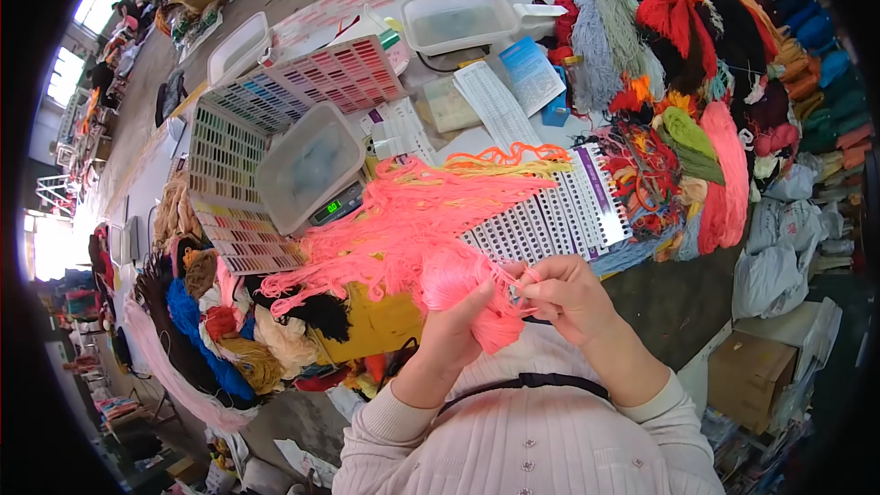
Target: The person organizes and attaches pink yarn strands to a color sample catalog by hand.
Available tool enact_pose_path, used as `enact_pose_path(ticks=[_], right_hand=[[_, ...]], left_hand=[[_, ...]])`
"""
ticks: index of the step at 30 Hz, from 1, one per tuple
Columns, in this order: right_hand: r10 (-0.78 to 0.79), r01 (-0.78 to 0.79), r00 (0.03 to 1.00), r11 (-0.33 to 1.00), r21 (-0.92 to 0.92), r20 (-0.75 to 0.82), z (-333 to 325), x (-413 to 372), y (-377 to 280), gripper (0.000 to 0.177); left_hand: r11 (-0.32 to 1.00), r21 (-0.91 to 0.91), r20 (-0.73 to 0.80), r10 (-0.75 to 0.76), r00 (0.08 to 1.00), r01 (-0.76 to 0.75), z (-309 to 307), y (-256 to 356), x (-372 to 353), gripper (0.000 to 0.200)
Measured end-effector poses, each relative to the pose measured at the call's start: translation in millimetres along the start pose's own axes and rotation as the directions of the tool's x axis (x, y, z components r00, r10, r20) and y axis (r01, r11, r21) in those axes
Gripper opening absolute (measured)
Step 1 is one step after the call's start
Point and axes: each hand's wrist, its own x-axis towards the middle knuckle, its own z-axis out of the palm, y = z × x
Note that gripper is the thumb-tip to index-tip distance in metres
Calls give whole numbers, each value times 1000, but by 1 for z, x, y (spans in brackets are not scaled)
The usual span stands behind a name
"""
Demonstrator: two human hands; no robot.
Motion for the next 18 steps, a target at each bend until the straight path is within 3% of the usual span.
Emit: enact_pose_path(ticks=[2,6,9,12,15,18], right_hand=[[-31,31,999,999,-13,14,-1,1,3,7],[-57,59,998,996,-74,22,0,0,2,7],[-148,151,988,931,-333,34,1,0,1,5],[-139,145,989,925,-351,43,-3,0,5,4],[-97,101,994,990,-97,42,-2,-2,-3,5],[6,-28,990,987,156,141,-11,-3,-9,9]], left_hand=[[996,85,-3,27,1000,-26,-2,-3,1,26],[998,57,-7,23,1000,-23,-2,-4,2,23],[997,65,-33,35,999,-33,0,-6,3,22],[996,83,-26,46,999,-44,1,-6,3,22],[995,88,-17,53,998,-52,-1,-7,4,23],[996,71,-18,56,998,-54,-3,-6,3,27]])
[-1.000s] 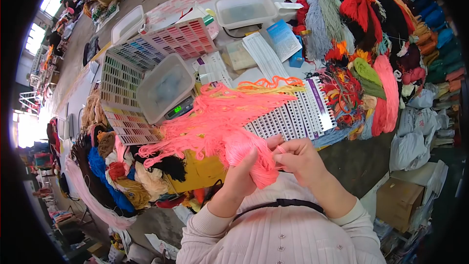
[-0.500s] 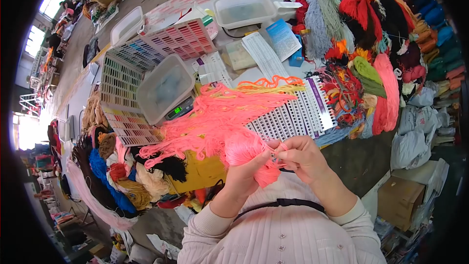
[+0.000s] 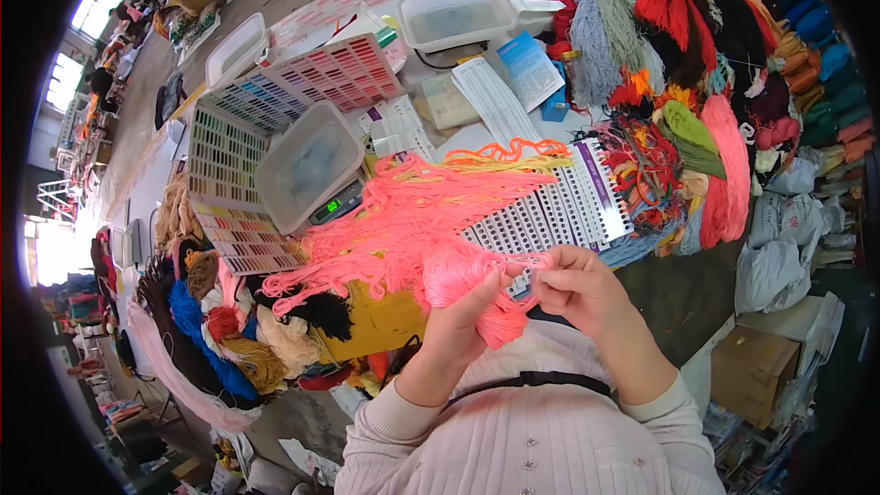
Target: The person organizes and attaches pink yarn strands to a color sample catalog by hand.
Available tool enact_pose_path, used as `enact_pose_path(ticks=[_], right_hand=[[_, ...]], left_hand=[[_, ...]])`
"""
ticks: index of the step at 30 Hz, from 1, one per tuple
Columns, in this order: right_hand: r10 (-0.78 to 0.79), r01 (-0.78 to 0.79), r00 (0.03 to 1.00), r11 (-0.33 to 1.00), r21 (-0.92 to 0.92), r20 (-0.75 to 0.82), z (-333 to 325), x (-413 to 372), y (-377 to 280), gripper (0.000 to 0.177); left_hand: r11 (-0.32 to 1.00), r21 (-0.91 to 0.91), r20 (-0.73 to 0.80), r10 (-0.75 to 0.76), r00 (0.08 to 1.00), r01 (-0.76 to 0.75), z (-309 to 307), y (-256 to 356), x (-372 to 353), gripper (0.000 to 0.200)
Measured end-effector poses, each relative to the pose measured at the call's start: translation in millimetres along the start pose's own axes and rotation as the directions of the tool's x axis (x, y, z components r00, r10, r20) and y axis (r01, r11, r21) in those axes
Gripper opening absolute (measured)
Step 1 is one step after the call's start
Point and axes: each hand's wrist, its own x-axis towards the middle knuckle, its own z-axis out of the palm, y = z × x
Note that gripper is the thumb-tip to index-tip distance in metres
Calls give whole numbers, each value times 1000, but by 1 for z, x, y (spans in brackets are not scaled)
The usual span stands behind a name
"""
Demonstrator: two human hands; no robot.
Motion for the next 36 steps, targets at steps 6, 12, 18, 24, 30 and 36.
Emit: enact_pose_path(ticks=[6,12,18,24,30,36], right_hand=[[-5,-38,980,977,-210,-198,15,-2,-1,13],[-96,40,984,941,-337,-153,13,5,15,11],[-97,66,984,978,-200,-151,13,1,7,9],[42,-64,985,990,-128,-166,12,-4,-4,15],[-27,-22,995,881,-472,-97,10,-1,5,16],[19,-57,993,942,-332,-115,5,-2,5,7]], left_hand=[[998,-65,93,7,996,0,5,-3,2,36],[999,33,54,-1,999,-1,6,-5,1,31],[998,-65,78,-9,997,14,-4,-7,4,29],[989,-125,89,-67,994,78,0,0,2,33],[985,-80,138,-142,980,154,-2,1,4,36],[980,-122,92,-147,985,158,-5,-3,6,34]])
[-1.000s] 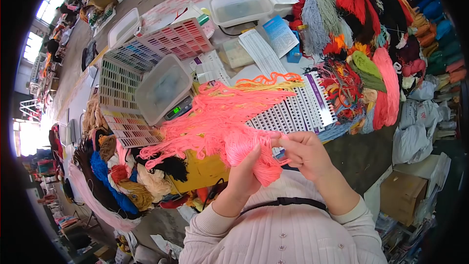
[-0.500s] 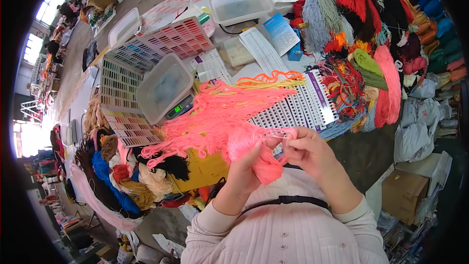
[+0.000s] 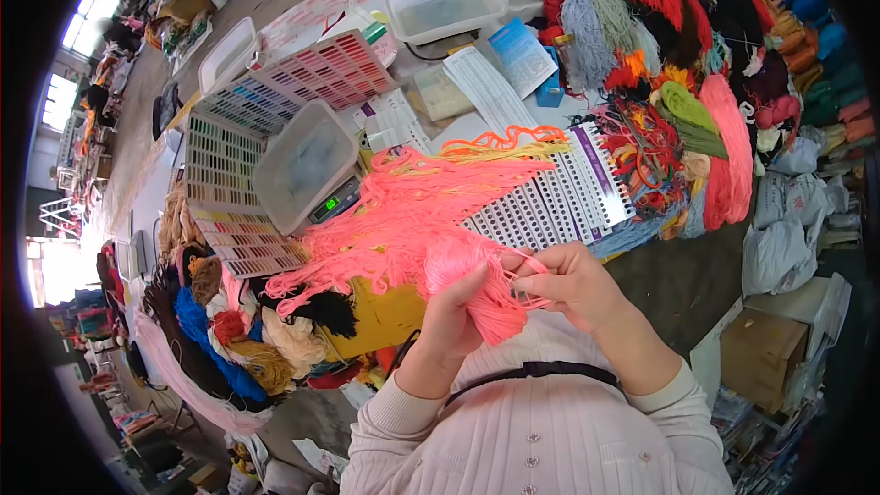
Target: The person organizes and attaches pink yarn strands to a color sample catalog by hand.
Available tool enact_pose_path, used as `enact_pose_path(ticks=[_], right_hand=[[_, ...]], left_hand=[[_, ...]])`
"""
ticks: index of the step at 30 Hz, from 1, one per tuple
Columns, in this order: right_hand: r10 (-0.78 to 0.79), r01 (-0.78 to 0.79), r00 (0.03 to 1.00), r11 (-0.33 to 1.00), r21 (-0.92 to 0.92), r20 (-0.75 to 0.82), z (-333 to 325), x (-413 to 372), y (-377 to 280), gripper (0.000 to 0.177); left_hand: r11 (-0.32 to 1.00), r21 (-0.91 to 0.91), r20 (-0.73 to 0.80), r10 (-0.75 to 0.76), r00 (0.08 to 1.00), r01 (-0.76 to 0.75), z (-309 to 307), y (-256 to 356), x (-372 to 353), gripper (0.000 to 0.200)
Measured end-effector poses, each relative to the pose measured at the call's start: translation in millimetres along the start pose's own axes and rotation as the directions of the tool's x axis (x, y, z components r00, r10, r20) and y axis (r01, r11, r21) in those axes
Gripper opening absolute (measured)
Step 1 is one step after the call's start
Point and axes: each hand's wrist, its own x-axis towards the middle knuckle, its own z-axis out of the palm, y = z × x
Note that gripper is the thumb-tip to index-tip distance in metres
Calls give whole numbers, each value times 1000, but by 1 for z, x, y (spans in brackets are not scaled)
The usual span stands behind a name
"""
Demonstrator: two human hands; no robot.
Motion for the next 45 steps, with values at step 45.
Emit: enact_pose_path(ticks=[45], right_hand=[[23,-15,994,998,65,-110,1,2,-7,4]], left_hand=[[1000,1,38,21,999,-21,-2,-2,6,34]])
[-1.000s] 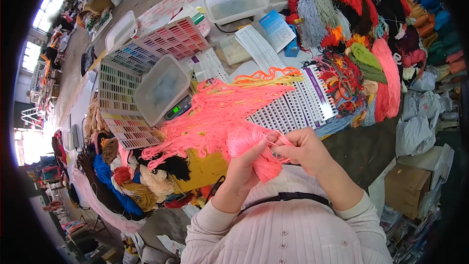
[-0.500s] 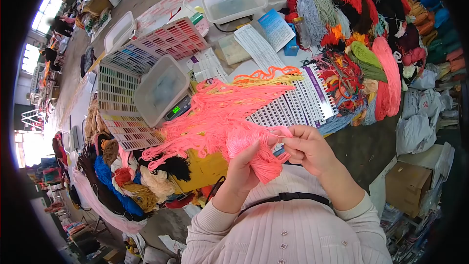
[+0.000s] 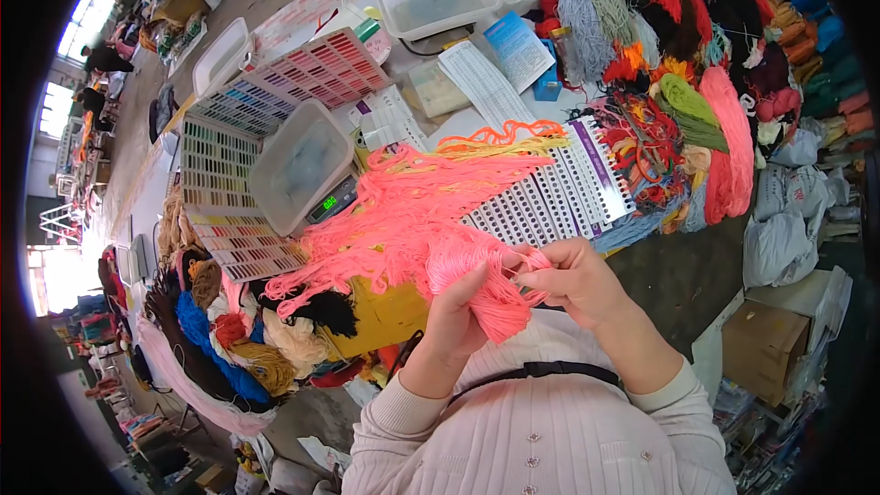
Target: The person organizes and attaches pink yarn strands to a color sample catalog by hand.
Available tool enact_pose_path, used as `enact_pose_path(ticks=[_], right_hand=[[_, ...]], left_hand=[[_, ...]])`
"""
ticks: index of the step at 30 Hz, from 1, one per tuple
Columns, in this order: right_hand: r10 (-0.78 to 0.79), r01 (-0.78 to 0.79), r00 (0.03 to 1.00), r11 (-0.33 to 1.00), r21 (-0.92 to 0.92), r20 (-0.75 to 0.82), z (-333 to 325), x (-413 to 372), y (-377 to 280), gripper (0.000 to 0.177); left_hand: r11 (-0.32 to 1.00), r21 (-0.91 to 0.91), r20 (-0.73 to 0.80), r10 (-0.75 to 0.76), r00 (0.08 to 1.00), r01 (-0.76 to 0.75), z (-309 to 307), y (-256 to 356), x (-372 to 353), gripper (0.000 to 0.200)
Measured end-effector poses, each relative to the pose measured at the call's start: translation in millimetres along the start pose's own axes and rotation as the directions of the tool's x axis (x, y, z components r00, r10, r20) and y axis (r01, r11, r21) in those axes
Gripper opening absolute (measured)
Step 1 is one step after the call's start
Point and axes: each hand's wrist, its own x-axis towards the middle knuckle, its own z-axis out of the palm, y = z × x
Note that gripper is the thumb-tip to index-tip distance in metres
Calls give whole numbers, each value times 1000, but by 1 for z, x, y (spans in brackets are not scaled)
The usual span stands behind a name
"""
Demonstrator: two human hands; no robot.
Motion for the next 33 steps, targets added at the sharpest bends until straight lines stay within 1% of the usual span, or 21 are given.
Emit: enact_pose_path(ticks=[2,4,8,10,12,14,15,16,17,18,19,21,22,23,25,26,28,30,31,32,33], right_hand=[[-55,54,998,998,29,28,-7,4,10,4],[-88,83,994,993,78,62,-12,7,15,3],[-50,17,987,977,213,150,-14,5,18,9],[22,-94,969,954,284,247,-20,2,18,11],[108,-251,915,906,340,388,-37,-4,16,13],[222,-243,936,969,44,272,-39,-10,5,10],[267,-248,941,962,-116,209,-40,-13,-3,9],[200,-126,967,914,-385,159,-43,-17,-12,8],[115,-3,984,779,-627,139,-50,-19,-21,7],[20,108,989,572,-813,145,-57,-19,-29,5],[-37,214,969,617,-758,243,-64,-19,-33,5],[-164,256,930,931,-260,330,-92,-10,-46,6],[-227,222,917,974,54,327,-114,-3,-51,7],[-290,166,901,917,363,322,-136,5,-57,7],[-353,152,926,674,723,134,-199,24,-65,11],[-354,183,935,563,806,35,-244,35,-74,11],[-342,376,914,517,769,-218,-373,42,-100,12],[-427,640,763,604,475,-486,-515,21,-138,16],[-689,669,562,704,-238,-457,-572,0,-162,16],[-876,323,300,466,-824,-378,-626,-20,-186,17],[-730,819,492,573,-32,-475,-675,-35,-222,11]], left_hand=[[1000,1,-24,-13,1000,13,2,1,2,32],[992,121,-61,46,997,-39,3,-2,1,30],[982,188,-126,48,991,-24,0,-8,-3,24],[986,18,146,161,976,-165,-11,-11,3,22],[989,111,180,80,980,-101,-10,-8,6,20],[877,445,-74,-169,983,184,10,11,8,20],[752,646,-27,-146,989,129,-15,0,17,25],[794,565,-42,-246,968,226,-16,4,19,24],[817,480,-46,-339,940,318,-17,16,23,23],[822,395,-40,-431,901,411,-16,27,26,23],[824,430,-164,-330,929,369,-10,34,26,19],[974,211,-304,-16,952,84,-61,39,25,16],[986,158,-375,116,920,-60,-107,44,17,16],[970,116,-438,243,866,-213,-157,46,2,16],[899,74,-533,401,745,-432,-246,53,-43,16],[867,83,-563,448,694,-492,-270,61,-62,17],[861,183,-621,476,622,-475,-267,77,-86,20],[860,297,-672,496,549,-414,-249,89,-93,29],[856,350,-695,510,507,-381,-245,95,-98,33],[844,379,-755,519,401,-379,-249,104,-106,34],[835,407,-804,519,288,-370,-254,112,-114,35]])
